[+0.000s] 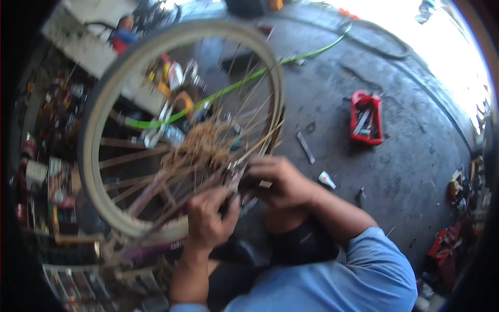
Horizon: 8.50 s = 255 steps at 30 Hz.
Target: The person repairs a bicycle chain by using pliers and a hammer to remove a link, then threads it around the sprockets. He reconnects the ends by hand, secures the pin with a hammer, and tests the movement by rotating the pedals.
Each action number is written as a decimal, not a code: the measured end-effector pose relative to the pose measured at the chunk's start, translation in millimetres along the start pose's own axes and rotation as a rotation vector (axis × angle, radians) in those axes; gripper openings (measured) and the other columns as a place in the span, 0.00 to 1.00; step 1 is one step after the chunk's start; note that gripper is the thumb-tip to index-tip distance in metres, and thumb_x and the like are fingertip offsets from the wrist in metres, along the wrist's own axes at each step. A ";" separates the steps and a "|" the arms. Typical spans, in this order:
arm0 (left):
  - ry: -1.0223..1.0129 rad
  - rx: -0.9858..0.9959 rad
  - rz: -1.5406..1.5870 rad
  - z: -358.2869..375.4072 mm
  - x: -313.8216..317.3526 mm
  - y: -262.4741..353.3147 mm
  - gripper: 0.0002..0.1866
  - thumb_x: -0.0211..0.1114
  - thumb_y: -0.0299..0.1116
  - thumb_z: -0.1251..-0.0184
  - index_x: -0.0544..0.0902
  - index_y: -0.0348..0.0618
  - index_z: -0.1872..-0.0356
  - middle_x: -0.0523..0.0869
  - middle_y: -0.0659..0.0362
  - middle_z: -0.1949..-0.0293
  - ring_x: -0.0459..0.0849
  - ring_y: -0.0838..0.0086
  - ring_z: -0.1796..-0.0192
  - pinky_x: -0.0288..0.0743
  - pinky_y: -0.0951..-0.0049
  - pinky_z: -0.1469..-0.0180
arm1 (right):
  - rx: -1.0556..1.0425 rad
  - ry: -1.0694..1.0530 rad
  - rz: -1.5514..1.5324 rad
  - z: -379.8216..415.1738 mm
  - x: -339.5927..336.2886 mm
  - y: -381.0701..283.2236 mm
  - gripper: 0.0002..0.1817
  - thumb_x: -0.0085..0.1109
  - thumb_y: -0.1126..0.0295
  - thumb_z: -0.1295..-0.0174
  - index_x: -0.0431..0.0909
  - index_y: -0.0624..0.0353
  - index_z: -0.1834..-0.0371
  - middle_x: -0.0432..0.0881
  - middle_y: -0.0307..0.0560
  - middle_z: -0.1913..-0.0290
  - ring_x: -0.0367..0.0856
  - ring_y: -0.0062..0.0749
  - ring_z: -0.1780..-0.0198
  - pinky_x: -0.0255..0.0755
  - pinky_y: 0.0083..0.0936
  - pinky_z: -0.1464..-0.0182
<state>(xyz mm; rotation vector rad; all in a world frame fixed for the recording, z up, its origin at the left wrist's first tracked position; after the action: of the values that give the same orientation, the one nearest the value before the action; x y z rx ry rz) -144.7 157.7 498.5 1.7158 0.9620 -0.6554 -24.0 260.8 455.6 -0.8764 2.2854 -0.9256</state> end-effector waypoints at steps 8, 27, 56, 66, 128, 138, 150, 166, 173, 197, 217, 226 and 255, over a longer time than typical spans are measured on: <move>-0.010 0.087 -0.075 6.5 -7.4 13.2 0.06 0.71 0.29 0.35 0.84 0.36 0.65 0.87 0.50 0.71 0.87 0.53 0.69 0.80 0.58 0.66 | -0.025 -0.027 0.000 -0.6 6.7 -7.6 0.10 0.78 0.73 0.46 0.88 0.58 0.62 0.85 0.46 0.64 0.85 0.44 0.62 0.78 0.36 0.59; -0.020 -0.098 0.041 14.6 8.8 -14.2 0.06 0.70 0.26 0.33 0.87 0.35 0.59 0.88 0.46 0.67 0.88 0.49 0.66 0.81 0.57 0.64 | 0.016 -0.062 0.066 1.6 14.7 5.5 0.12 0.77 0.74 0.47 0.87 0.56 0.59 0.83 0.45 0.63 0.84 0.46 0.59 0.78 0.38 0.56; 0.145 -0.103 -0.039 28.9 11.0 -16.4 0.07 0.69 0.27 0.33 0.86 0.34 0.58 0.89 0.45 0.66 0.90 0.47 0.64 0.82 0.56 0.62 | 0.054 -0.123 0.144 -2.1 20.5 12.9 0.13 0.78 0.72 0.47 0.88 0.57 0.58 0.86 0.48 0.59 0.86 0.49 0.54 0.80 0.39 0.52; 0.144 -0.002 -0.155 31.5 -1.7 11.6 0.07 0.69 0.27 0.33 0.86 0.34 0.58 0.89 0.46 0.68 0.88 0.49 0.67 0.80 0.56 0.64 | -0.014 -0.096 0.111 5.0 12.1 -4.0 0.11 0.74 0.73 0.43 0.88 0.57 0.57 0.83 0.48 0.62 0.82 0.48 0.59 0.76 0.40 0.56; -0.404 -0.136 -0.085 165.3 448.7 -74.7 0.11 0.65 0.36 0.30 0.83 0.43 0.71 0.89 0.47 0.70 0.89 0.48 0.67 0.84 0.49 0.63 | 1.121 -0.009 1.042 571.7 2.0 104.6 0.38 0.64 0.52 0.39 0.71 0.47 0.24 0.73 0.51 0.31 0.70 0.52 0.31 0.62 0.54 0.29; -0.203 -0.157 -0.094 152.2 445.9 -109.7 0.08 0.67 0.36 0.29 0.87 0.43 0.64 0.90 0.47 0.67 0.89 0.47 0.66 0.83 0.51 0.62 | 1.019 -0.182 0.978 540.6 -22.5 128.6 0.44 0.76 0.63 0.63 0.76 0.44 0.32 0.78 0.47 0.48 0.77 0.49 0.46 0.77 0.47 0.47; -0.109 -0.206 -0.043 162.5 412.7 -115.1 0.07 0.67 0.34 0.29 0.87 0.41 0.64 0.89 0.46 0.68 0.88 0.48 0.65 0.82 0.51 0.62 | 1.537 -0.658 0.583 524.9 -50.2 162.1 0.45 0.67 0.42 0.42 0.64 0.72 0.37 0.77 0.75 0.36 0.80 0.62 0.35 0.74 0.45 0.33; -0.145 -0.210 -0.060 157.5 430.6 -131.4 0.12 0.65 0.36 0.25 0.88 0.37 0.58 0.91 0.45 0.64 0.90 0.49 0.63 0.85 0.54 0.59 | 1.038 0.158 -0.240 454.8 -84.9 136.2 0.31 0.74 0.63 0.41 0.79 0.60 0.34 0.73 0.52 0.30 0.66 0.39 0.24 0.55 0.31 0.23; -0.123 -0.249 -0.059 155.2 426.2 -133.0 0.11 0.64 0.36 0.25 0.87 0.38 0.59 0.90 0.46 0.66 0.89 0.48 0.63 0.83 0.51 0.60 | 0.910 -0.496 0.531 426.4 -40.4 182.2 0.19 0.69 0.67 0.41 0.78 0.54 0.47 0.75 0.55 0.49 0.82 0.52 0.46 0.78 0.43 0.50; -0.152 -0.170 -0.191 150.9 451.1 -141.9 0.10 0.73 0.37 0.33 0.88 0.42 0.59 0.86 0.52 0.62 0.86 0.51 0.59 0.80 0.54 0.55 | 0.781 -0.390 0.614 419.7 -11.5 221.5 0.31 0.64 0.76 0.46 0.77 0.54 0.34 0.76 0.54 0.40 0.76 0.53 0.36 0.73 0.43 0.34; 0.971 -0.493 -0.067 116.9 197.1 -100.2 0.22 0.66 0.36 0.21 0.66 0.34 0.41 0.75 0.58 0.56 0.74 0.71 0.51 0.70 0.65 0.44 | 0.999 0.087 0.207 312.1 4.7 307.7 0.30 0.67 0.62 0.32 0.70 0.54 0.29 0.78 0.57 0.39 0.80 0.56 0.40 0.74 0.47 0.37; 0.875 -0.570 0.675 77.7 150.8 -105.5 0.11 0.57 0.38 0.15 0.78 0.40 0.55 0.76 0.66 0.68 0.74 0.82 0.68 0.73 0.78 0.64 | 0.512 -0.024 0.068 210.7 44.2 265.8 0.31 0.65 0.56 0.29 0.69 0.55 0.27 0.81 0.58 0.38 0.76 0.54 0.33 0.68 0.49 0.29; 0.342 -1.109 -0.048 257.2 375.6 -164.3 0.28 0.67 0.37 0.24 0.66 0.28 0.36 0.76 0.45 0.44 0.79 0.61 0.47 0.75 0.61 0.41 | 0.818 -0.365 0.421 294.1 9.7 340.2 0.16 0.68 0.70 0.39 0.82 0.59 0.48 0.87 0.57 0.52 0.85 0.54 0.45 0.78 0.45 0.42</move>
<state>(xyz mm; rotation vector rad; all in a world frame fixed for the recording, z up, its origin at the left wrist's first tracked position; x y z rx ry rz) -78.6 51.7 31.0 0.8018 1.2666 0.1881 38.0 323.3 14.4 -0.1691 1.4728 -1.2256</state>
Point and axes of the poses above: each hand's wrist, its own z-axis away from the middle knuckle, its own x-axis out of the palm, y = z × x, the point moved 7 cm from there along -z, towards the middle knuckle
